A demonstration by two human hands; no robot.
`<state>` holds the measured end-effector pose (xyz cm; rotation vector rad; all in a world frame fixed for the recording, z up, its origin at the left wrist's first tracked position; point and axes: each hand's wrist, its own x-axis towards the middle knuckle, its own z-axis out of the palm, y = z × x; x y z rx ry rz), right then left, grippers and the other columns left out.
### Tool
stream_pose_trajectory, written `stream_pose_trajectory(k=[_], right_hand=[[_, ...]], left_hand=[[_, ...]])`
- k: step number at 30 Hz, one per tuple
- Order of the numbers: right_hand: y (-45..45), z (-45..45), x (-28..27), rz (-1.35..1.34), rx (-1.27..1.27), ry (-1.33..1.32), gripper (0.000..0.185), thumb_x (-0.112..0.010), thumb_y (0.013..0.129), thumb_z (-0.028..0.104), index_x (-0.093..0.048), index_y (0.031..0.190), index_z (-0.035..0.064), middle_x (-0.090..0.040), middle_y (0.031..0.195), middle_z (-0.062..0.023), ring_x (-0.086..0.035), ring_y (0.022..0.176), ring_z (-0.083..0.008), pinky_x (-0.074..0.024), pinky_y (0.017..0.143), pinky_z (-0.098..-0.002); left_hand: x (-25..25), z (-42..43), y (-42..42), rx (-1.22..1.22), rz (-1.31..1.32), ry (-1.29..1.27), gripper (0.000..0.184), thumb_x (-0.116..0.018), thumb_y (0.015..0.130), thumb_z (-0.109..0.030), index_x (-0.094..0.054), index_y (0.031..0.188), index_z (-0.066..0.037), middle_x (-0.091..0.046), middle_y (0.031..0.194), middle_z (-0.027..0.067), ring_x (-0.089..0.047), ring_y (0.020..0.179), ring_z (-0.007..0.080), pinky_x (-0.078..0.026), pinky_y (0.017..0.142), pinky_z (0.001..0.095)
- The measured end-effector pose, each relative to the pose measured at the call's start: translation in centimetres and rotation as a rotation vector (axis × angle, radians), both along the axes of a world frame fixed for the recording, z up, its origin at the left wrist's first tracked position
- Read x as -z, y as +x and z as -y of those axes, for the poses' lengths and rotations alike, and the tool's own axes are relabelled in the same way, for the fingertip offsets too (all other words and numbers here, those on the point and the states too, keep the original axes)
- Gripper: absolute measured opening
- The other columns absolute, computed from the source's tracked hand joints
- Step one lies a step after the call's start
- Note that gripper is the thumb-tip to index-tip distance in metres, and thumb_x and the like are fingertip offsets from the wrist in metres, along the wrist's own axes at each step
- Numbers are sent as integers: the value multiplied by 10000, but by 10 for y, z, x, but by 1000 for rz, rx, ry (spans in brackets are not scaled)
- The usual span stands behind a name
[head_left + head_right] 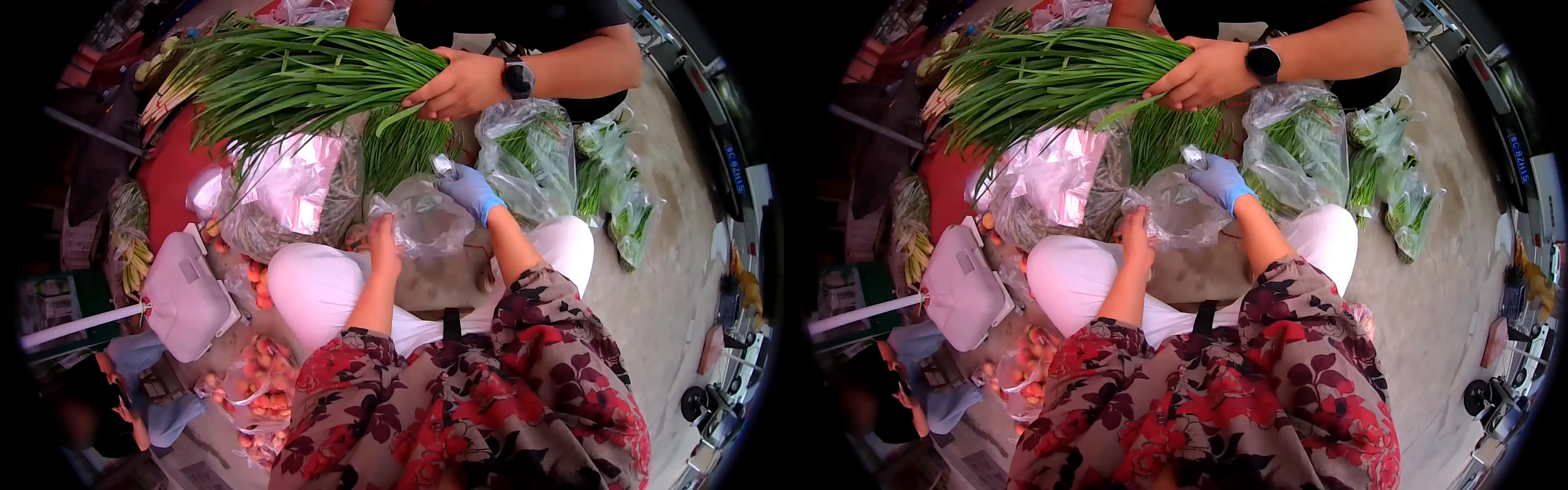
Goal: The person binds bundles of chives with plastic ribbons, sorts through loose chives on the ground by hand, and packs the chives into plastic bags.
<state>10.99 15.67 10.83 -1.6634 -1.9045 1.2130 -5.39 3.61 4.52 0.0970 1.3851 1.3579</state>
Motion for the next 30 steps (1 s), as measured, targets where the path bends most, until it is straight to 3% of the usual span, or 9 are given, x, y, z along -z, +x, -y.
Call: stream_pose_trajectory(k=[2,6,12,15,18,19,21,23,30], right_hand=[[18,11,-7,90,40,-231,295,-620,772,258,-600,881,-15,-573,635,-65,-527,526,-157,-450,533,-302],[48,31,17,-279,292,-407,254,-598,807,250,-616,870,4,-584,649,-45,-516,530,-114,-422,499,-259],[-1,73,-31,40,-157,-7,319,-590,792,290,-615,855,-22,-626,764,-180,-612,718,-277,-467,678,-354],[-32,70,-37,-350,-193,-184,278,-585,793,247,-617,899,-9,-627,790,-191,-619,745,-296,-469,685,-358],[-39,65,-73,-317,-203,121,409,-558,796,194,-527,1182,60,-620,778,-195,-607,722,-317,-464,676,-377],[-50,70,-112,-250,-300,162,496,-552,795,191,-432,1263,79,-620,792,-205,-603,726,-331,-466,681,-379],[-74,53,-147,-147,-378,227,692,-537,791,182,-208,1397,117,-618,874,-228,-591,744,-376,-475,698,-373],[-94,14,-112,-243,-162,346,654,-546,791,200,-275,1377,96,-628,885,-190,-609,714,-319,-481,696,-349],[-35,36,-48,-296,-166,-184,301,-650,752,195,-611,1000,30,-613,790,-41,-543,638,-117,-464,631,-271]], left_hand=[[2,2,-2,16,61,-17,221,-545,835,-293,-560,982,-129,-555,882,-23,-480,647,82,-333,447,222],[-5,2,1,-1,159,-39,208,-543,846,-296,-564,978,-137,-540,900,-27,-472,698,73,-338,461,232],[-23,16,11,272,-104,206,333,-555,858,-393,-565,1055,-124,-505,928,-46,-441,712,83,-365,581,239],[-31,19,4,401,-114,335,367,-595,846,-393,-588,1068,-101,-543,964,-33,-452,774,73,-379,652,231],[-44,14,-21,129,-142,321,215,-559,891,-229,-595,1030,-69,-598,897,4,-531,775,90,-433,690,245],[-95,19,-40,12,20,326,196,-520,908,-191,-592,1028,-53,-605,911,24,-563,793,112,-460,711,248],[-100,13,-56,-48,-12,363,210,-501,913,-181,-584,1043,-38,-598,945,38,-554,840,117,-471,720,264],[-114,5,-62,-98,-46,381,209,-493,914,-178,-584,1038,-36,-593,964,42,-550,859,116,-471,725,266],[-73,3,-69,84,-146,248,289,-455,931,-272,-572,1064,-44,-550,1004,65,-524,888,160,-461,779,305]])
